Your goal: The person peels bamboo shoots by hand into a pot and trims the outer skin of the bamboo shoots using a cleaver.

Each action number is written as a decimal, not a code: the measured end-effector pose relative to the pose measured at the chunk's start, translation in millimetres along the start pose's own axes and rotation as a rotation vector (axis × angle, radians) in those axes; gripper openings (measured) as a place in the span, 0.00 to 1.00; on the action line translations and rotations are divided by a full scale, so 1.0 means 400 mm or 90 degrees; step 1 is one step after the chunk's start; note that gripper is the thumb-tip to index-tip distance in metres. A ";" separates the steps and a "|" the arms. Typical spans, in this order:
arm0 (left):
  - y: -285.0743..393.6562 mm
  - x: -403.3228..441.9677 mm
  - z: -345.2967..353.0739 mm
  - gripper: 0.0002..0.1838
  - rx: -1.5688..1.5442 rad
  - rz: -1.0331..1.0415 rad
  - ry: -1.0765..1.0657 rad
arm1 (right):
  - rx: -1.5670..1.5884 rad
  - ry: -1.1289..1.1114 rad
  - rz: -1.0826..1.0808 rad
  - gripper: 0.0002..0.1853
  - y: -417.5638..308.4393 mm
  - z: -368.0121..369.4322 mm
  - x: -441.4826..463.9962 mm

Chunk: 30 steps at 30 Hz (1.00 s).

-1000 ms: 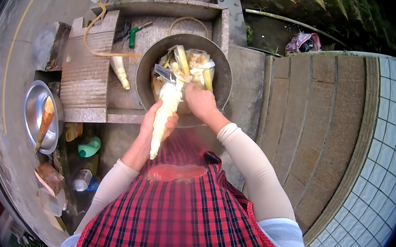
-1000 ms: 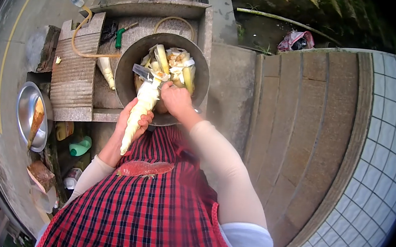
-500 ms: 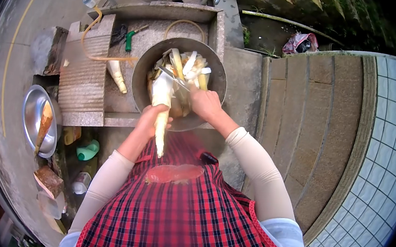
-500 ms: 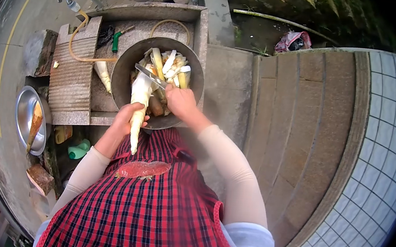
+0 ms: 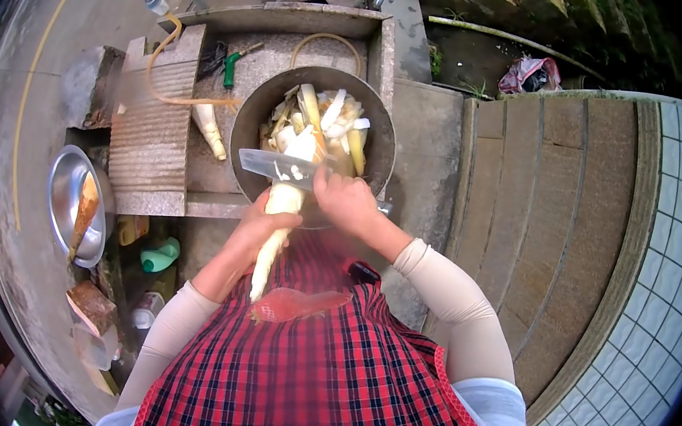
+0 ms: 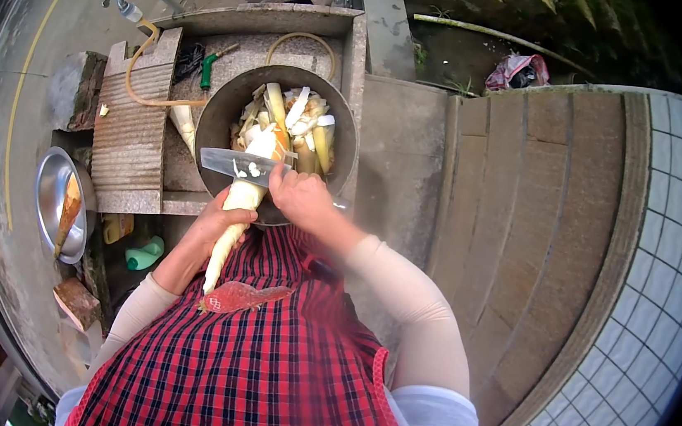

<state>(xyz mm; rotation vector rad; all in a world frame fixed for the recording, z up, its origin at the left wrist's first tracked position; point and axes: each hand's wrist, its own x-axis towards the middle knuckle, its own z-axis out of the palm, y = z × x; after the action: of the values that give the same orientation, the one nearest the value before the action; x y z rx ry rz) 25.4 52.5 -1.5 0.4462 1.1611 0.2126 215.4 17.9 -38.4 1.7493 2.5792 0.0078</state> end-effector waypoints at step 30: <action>-0.035 0.068 -0.063 0.16 -0.304 -0.236 -0.225 | 0.068 -0.024 0.030 0.19 -0.031 -0.068 -0.089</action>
<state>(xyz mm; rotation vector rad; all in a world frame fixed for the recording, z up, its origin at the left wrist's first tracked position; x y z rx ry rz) 11.9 56.1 -38.6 -0.1534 0.7910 0.0771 216.3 -19.5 -10.9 1.8251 2.5571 -0.1624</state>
